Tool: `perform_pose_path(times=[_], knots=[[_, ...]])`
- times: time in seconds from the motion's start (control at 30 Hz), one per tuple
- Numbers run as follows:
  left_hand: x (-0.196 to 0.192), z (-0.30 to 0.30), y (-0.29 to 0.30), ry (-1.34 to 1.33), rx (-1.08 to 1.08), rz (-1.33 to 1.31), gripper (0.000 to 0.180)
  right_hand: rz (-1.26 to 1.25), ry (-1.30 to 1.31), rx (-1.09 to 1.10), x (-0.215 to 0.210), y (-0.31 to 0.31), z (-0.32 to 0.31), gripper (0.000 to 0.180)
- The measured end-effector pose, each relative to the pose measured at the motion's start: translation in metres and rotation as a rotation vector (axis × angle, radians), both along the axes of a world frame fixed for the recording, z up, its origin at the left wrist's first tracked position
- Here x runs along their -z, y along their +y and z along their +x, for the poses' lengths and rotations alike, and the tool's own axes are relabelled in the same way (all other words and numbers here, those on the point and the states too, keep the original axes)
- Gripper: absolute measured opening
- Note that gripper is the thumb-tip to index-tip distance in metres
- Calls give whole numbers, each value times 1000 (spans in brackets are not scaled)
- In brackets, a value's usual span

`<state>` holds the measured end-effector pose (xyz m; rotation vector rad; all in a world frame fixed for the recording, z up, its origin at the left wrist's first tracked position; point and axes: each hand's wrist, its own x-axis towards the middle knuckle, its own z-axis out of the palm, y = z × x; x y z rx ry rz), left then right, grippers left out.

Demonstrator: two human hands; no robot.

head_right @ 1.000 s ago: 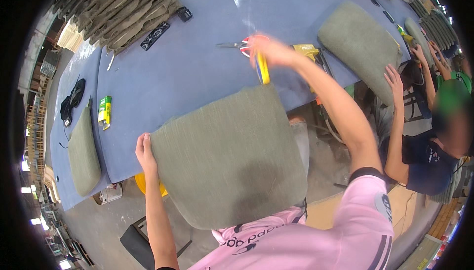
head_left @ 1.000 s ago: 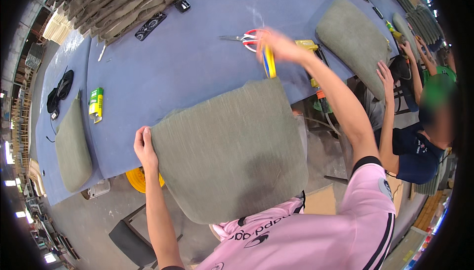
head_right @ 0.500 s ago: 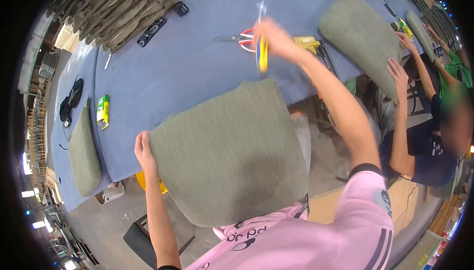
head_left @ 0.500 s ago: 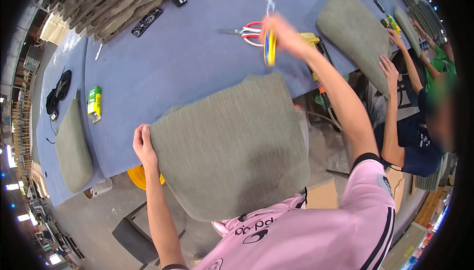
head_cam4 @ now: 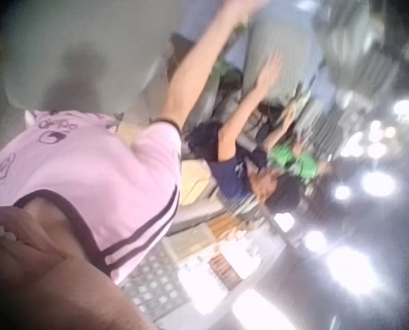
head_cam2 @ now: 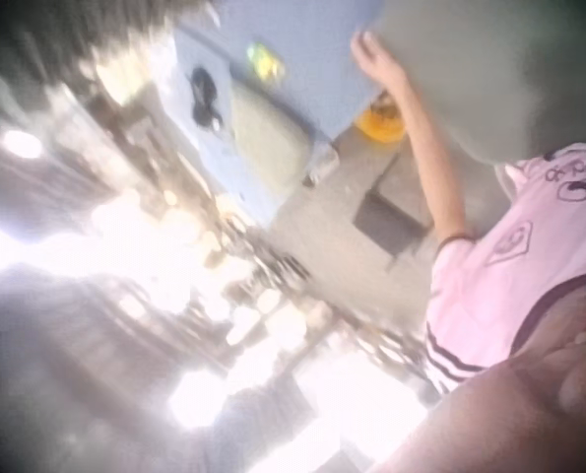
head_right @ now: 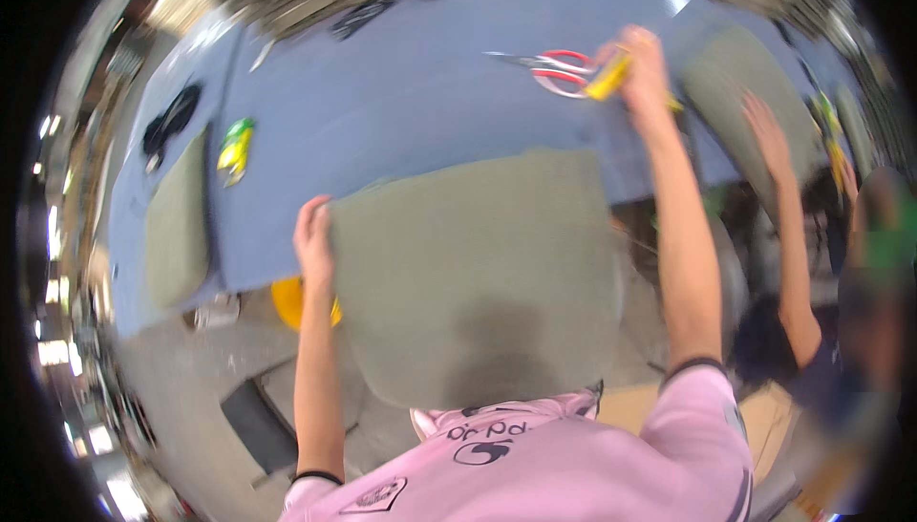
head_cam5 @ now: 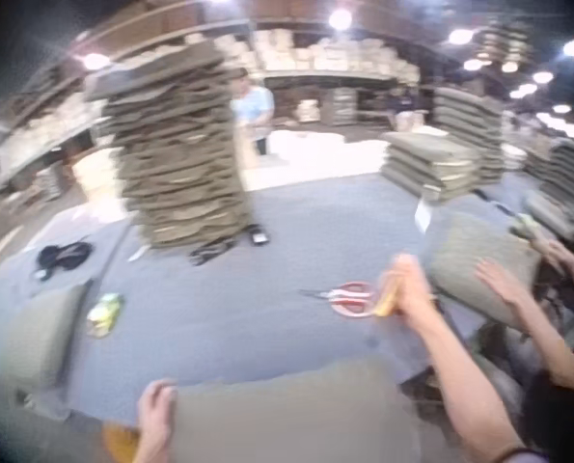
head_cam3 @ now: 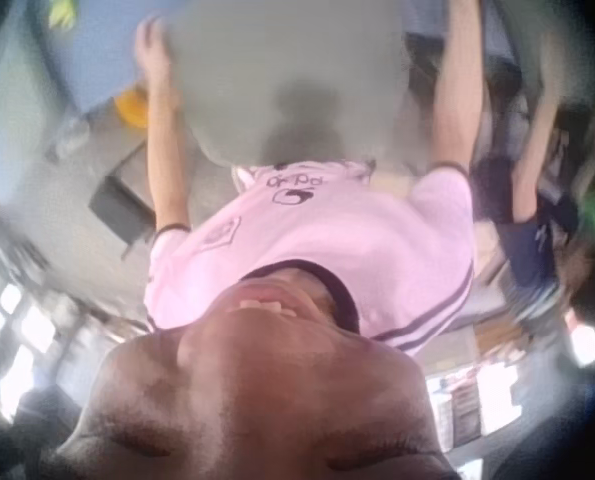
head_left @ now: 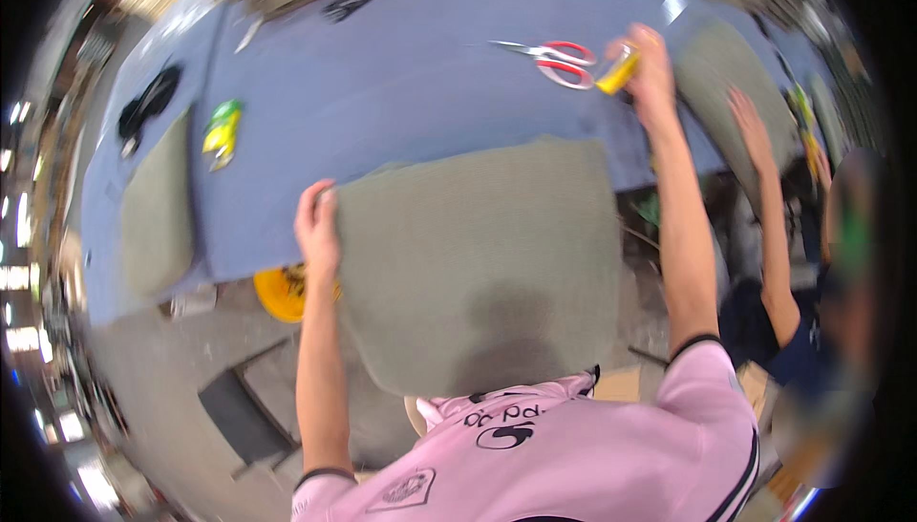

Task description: The person uses a seam ripper to open a cushion cover, then trims excess fabric with scissors. They fold the edges and staple the cover closed with a staple gun, repeating the process on multiple cushions at a workbench.

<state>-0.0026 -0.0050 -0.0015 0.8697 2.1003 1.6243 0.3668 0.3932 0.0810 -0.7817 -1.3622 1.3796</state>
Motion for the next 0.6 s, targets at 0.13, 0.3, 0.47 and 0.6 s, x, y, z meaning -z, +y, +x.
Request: perform_pose_path(times=[0.13,0.3,0.47,0.6], knots=[[-3,-13,-8,-51,142,-38,48,-112,-217,-133,7,-49,-4,31],[-6,-1,-6,69,70,-128,44,-95,-158,-284,4,-94,-71,28],[-12,-11,-15,-45,115,-213,46,-87,-184,-577,-23,-136,-184,32],[-17,-20,-6,-241,200,-192,49,-36,-186,-654,-16,-148,-266,33]])
